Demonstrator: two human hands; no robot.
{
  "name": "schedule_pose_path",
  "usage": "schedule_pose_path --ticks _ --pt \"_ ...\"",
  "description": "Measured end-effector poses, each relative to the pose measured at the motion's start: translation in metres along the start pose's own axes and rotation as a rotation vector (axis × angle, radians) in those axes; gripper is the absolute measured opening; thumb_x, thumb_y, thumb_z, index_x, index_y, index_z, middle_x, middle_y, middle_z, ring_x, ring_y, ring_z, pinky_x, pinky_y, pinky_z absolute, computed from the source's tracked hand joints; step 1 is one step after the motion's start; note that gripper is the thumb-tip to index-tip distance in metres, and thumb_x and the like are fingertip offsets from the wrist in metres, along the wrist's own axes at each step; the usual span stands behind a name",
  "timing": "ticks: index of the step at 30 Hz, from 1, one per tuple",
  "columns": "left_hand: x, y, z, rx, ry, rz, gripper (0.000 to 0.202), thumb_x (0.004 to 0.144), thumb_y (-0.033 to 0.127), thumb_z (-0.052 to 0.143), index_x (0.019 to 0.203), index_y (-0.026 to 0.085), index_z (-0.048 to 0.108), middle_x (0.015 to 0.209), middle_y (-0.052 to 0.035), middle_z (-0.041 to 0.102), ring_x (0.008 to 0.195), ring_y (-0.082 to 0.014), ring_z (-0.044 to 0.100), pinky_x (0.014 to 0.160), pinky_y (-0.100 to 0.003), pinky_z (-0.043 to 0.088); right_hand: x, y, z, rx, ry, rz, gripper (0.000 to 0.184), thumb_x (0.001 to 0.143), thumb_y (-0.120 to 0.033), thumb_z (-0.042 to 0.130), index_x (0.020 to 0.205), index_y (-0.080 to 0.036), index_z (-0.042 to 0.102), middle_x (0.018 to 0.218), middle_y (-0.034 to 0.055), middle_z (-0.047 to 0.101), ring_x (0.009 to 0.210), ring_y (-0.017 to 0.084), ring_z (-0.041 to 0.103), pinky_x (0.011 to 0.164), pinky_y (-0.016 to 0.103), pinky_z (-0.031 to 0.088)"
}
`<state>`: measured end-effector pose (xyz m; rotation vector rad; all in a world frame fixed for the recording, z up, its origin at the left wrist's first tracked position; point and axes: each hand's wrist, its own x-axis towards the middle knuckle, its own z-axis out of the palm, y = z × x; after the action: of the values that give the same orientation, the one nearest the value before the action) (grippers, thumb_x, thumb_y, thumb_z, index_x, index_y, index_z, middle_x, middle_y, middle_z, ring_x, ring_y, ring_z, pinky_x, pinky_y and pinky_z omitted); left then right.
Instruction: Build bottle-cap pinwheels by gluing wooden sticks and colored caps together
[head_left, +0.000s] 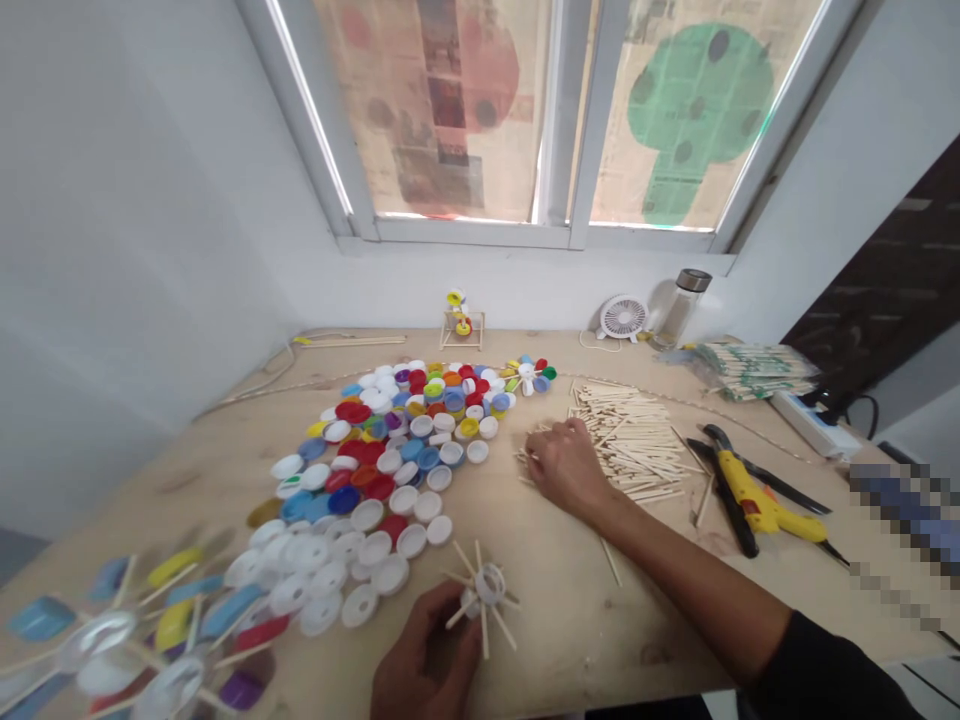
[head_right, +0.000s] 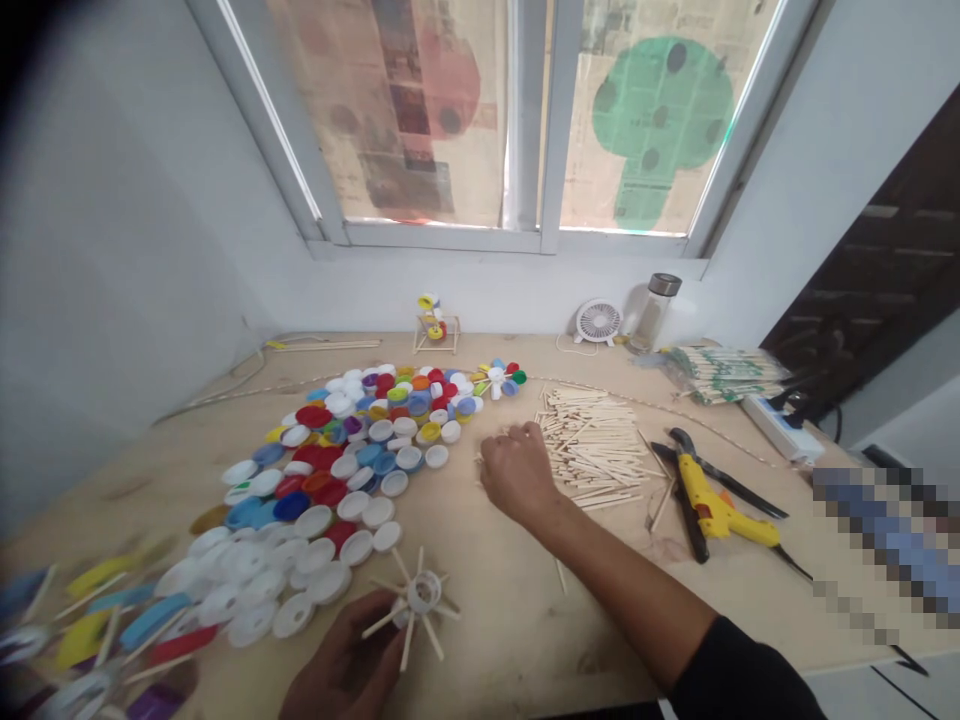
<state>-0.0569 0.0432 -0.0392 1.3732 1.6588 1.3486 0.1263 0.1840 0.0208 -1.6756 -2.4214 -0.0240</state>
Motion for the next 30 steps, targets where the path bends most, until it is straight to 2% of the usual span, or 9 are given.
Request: schedule_pose_path --ticks 4,6,9,12,18,22,26,30 --pt "0.0 -0.001 0.0 -0.025 0.003 -0.005 0.037 0.073 0.059 0.061 0.085 0.025 0.067 0.08 0.0 0.075 0.072 -0.0201 0.071 0.077 -0.028 0.056 -0.051 0.027 -0.015 0.113 0.038 0.045 0.016 0.087 -0.017 0.05 0.078 -0.02 0.063 0.072 0.0006 0.066 0.074 0.016 0.059 0.079 0.031 0.034" --pt "0.0 -0.001 -0.001 -0.022 -0.004 -0.013 0.035 0.072 0.058 0.062 0.085 0.026 0.067 0.079 0.0007 0.074 0.072 -0.0199 0.071 0.076 -0.027 0.055 -0.082 0.038 -0.017 0.15 0.054 0.071 0.014 0.086 -0.017 0.05 0.08 -0.02 0.062 0.072 0.0001 0.065 0.073 0.015 0.059 0.076 0.03 0.035" --pt "0.0 0.001 0.0 -0.007 -0.006 -0.035 0.034 0.07 0.057 0.063 0.085 0.027 0.067 0.078 0.0016 0.074 0.072 -0.0198 0.07 0.076 -0.027 0.055 -0.123 0.047 -0.012 0.199 0.088 0.101 0.018 0.086 -0.017 0.047 0.092 -0.02 0.064 0.075 0.0016 0.065 0.074 0.017 0.059 0.075 0.03 0.036" --pt "0.001 0.005 0.0 0.004 0.02 -0.044 0.034 0.069 0.057 0.062 0.083 0.026 0.067 0.078 0.0009 0.074 0.072 -0.0205 0.07 0.075 -0.027 0.055 -0.147 0.046 -0.003 0.22 0.101 0.08 0.022 0.09 -0.016 0.042 0.088 -0.02 0.064 0.077 0.0028 0.064 0.075 0.018 0.056 0.073 0.031 0.033" --pt "0.001 0.009 0.0 0.063 0.011 -0.042 0.026 0.07 0.049 0.062 0.084 0.027 0.067 0.083 0.0008 0.074 0.079 -0.0216 0.071 0.078 -0.028 0.054 -0.149 0.03 0.008 0.088 0.211 0.089 0.022 0.089 -0.015 0.046 0.072 -0.019 0.059 0.07 0.0031 0.058 0.074 0.019 0.05 0.075 0.033 0.029" --pt "0.001 0.008 -0.001 0.042 -0.009 -0.058 0.027 0.07 0.046 0.063 0.088 0.027 0.065 0.086 0.0004 0.075 0.079 -0.0215 0.071 0.076 -0.028 0.054 -0.142 0.025 0.01 -0.066 0.179 0.075 0.014 0.085 -0.023 0.057 0.072 -0.019 0.058 0.072 0.0039 0.06 0.075 0.021 0.05 0.074 0.035 0.028" --pt "0.0 0.01 0.0 0.047 -0.014 -0.081 0.027 0.07 0.045 0.064 0.089 0.026 0.065 0.084 0.0006 0.075 0.077 -0.0214 0.072 0.073 -0.027 0.055 -0.137 0.031 0.012 -0.117 0.15 0.058 0.009 0.079 -0.014 0.06 0.072 -0.019 0.058 0.071 0.0035 0.061 0.073 0.021 0.051 0.07 0.034 0.028" --pt "-0.002 0.013 0.001 0.013 -0.016 -0.102 0.024 0.071 0.041 0.063 0.09 0.027 0.063 0.088 0.0008 0.075 0.079 -0.0209 0.072 0.076 -0.027 0.055 -0.136 0.039 0.011 -0.147 0.118 -0.019 0.011 0.075 -0.008 0.062 0.071 -0.018 0.058 0.074 0.003 0.062 0.073 0.02 0.05 0.07 0.033 0.028"
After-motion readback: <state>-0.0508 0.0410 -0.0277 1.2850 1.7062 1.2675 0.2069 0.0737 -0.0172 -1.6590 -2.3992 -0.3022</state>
